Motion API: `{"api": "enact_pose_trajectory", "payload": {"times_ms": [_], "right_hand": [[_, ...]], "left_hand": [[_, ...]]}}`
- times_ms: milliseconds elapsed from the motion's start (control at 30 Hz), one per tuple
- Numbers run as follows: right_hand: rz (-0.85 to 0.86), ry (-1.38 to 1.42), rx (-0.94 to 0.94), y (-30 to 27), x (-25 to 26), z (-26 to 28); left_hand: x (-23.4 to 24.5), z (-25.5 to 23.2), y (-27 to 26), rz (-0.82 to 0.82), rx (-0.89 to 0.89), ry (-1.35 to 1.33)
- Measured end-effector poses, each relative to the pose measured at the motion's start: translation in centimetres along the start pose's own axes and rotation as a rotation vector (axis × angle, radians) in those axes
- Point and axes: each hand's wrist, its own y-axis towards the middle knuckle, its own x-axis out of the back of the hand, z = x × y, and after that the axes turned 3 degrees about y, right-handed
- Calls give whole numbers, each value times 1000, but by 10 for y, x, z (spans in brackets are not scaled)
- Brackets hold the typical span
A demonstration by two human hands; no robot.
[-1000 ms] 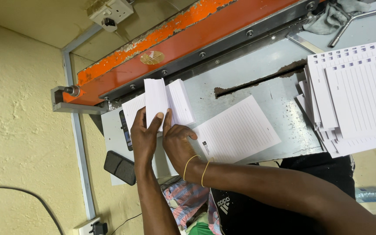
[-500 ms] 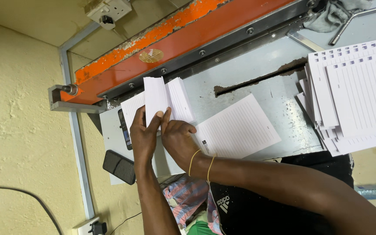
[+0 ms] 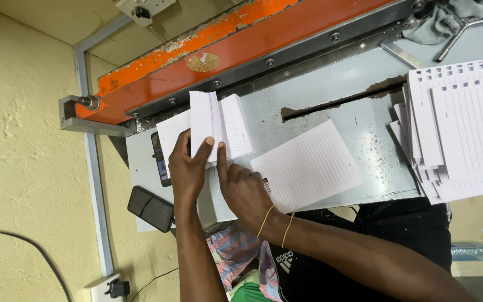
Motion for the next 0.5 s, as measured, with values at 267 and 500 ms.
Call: {"api": "enact_pose_trajectory", "payload": {"times_ms": [267, 500], "right_hand": [[113, -113, 39, 15, 8, 18], [257, -219, 152, 30, 39, 13]], "left_hand": [[2, 11, 5, 15, -22, -1], [3, 14, 5, 12, -38, -16]]}}
